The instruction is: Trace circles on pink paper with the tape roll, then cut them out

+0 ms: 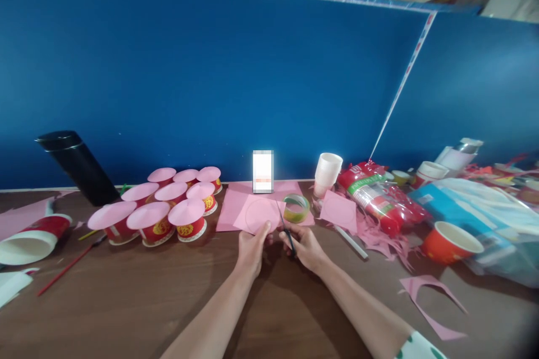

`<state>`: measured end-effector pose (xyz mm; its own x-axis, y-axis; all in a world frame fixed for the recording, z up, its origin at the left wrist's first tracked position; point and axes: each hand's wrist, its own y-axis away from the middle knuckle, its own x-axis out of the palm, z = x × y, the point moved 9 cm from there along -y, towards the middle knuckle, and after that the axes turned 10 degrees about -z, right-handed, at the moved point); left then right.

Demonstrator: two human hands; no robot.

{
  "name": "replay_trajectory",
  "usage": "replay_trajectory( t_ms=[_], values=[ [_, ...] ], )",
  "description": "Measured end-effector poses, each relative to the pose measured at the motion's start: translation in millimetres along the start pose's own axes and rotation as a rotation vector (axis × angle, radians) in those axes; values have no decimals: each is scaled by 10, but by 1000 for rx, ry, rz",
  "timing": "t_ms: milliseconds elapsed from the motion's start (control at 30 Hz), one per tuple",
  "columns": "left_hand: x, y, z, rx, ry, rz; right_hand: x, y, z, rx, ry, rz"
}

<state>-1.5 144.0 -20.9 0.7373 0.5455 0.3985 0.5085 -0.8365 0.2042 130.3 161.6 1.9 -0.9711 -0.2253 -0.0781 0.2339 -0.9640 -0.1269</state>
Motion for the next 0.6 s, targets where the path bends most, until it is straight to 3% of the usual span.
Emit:
replay_trajectory(
  t_ms=[600],
  values=[
    [25,2,15,-18,-34,23,4,7,14,50,-66,-11]
  ],
)
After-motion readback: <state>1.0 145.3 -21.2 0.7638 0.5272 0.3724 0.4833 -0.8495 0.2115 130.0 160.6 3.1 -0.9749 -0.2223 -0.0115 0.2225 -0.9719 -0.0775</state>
